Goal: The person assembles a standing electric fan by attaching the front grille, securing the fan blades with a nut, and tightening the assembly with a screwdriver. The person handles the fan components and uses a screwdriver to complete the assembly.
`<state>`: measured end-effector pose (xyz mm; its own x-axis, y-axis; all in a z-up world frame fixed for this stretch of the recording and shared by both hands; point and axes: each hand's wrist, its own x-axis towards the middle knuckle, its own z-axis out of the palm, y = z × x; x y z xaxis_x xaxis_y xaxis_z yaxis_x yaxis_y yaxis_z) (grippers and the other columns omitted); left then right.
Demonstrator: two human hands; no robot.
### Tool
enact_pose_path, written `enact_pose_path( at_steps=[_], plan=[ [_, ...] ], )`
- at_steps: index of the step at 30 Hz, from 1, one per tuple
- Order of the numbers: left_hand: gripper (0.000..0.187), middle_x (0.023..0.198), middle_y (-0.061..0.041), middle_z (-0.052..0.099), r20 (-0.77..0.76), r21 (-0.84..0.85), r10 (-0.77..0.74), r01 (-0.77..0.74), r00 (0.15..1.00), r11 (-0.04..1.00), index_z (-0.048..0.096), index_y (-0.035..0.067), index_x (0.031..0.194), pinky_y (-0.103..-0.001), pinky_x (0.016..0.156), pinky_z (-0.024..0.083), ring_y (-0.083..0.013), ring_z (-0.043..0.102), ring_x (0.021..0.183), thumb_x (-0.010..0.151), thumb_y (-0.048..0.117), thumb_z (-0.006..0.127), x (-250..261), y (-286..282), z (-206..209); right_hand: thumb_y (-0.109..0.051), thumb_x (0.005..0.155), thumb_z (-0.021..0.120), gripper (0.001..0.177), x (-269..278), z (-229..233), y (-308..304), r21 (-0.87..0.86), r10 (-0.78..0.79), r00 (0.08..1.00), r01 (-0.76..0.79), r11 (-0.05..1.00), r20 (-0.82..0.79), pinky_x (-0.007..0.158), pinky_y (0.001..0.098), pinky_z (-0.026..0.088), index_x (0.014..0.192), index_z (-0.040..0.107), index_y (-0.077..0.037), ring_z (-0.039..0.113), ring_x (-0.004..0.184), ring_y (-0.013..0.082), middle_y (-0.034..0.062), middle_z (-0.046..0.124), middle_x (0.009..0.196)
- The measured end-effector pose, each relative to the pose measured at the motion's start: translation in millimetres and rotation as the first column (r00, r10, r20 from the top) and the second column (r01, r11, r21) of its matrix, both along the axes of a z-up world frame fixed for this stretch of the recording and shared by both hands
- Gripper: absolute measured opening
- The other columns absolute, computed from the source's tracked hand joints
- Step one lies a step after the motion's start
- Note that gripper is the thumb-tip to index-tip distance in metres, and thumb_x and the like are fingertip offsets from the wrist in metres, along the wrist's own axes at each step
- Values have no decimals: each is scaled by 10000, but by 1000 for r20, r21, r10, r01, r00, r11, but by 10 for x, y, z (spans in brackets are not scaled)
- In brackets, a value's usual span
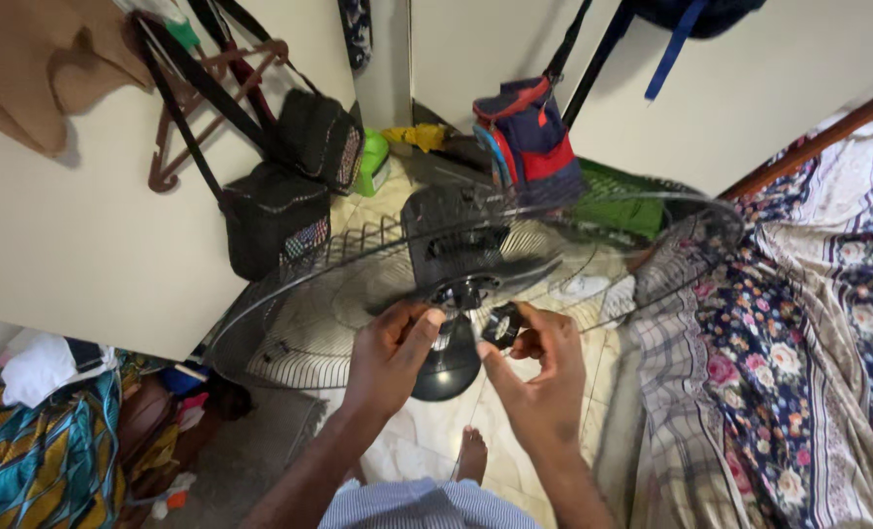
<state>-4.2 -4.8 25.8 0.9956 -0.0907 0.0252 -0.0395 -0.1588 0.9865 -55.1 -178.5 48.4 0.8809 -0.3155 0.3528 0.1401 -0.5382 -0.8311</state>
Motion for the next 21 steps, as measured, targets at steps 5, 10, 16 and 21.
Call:
enact_pose_path(
  at_steps=[5, 10, 16, 21],
  plan=[
    [293, 622, 28, 557, -166, 57, 36, -27, 985, 998, 770, 41, 993, -280, 489, 394, -69, 466, 551, 935, 314, 681, -45, -30, 43, -70, 767, 825, 558, -193, -196, -1, 305, 61, 996, -40, 951, -59, 770, 258, 527, 1267, 583, -19, 588, 822, 106, 30, 606, 907],
    [333, 638, 12, 573, -143, 112, -31, 48, 989, 993, 766, 31, 988, -278, 508, 414, -73, 482, 570, 933, 346, 676, -32, -31, 61, -74, 693, 851, 538, -279, -222, 59, 182, 10, 995, 9, 983, -103, 739, 274, 552, 1161, 589, -38, 634, 794, 130, 34, 641, 919],
    [332, 711, -9, 652, -121, 121, -44, 59, 992, 991, 768, 61, 1066, -268, 558, 461, -69, 542, 625, 915, 345, 683, 3, -75, 25, -120, 668, 870, 587, -215, -124, 186, -20, -41, 991, 38, 999, -125, 671, 310, 570, 1181, 592, -63, 672, 784, 170, 85, 630, 998],
    [346, 780, 1, 718, -124, 2, -84, 84, 989, 996, 759, 42, 1085, -248, 615, 503, -56, 611, 683, 942, 340, 657, 19, -73, -81, -152, 682, 866, 630, -57, -70, 304, 24, -93, 988, 97, 995, -122, 649, 322, 567, 1219, 545, -73, 672, 758, 177, 67, 647, 1024]
  ],
)
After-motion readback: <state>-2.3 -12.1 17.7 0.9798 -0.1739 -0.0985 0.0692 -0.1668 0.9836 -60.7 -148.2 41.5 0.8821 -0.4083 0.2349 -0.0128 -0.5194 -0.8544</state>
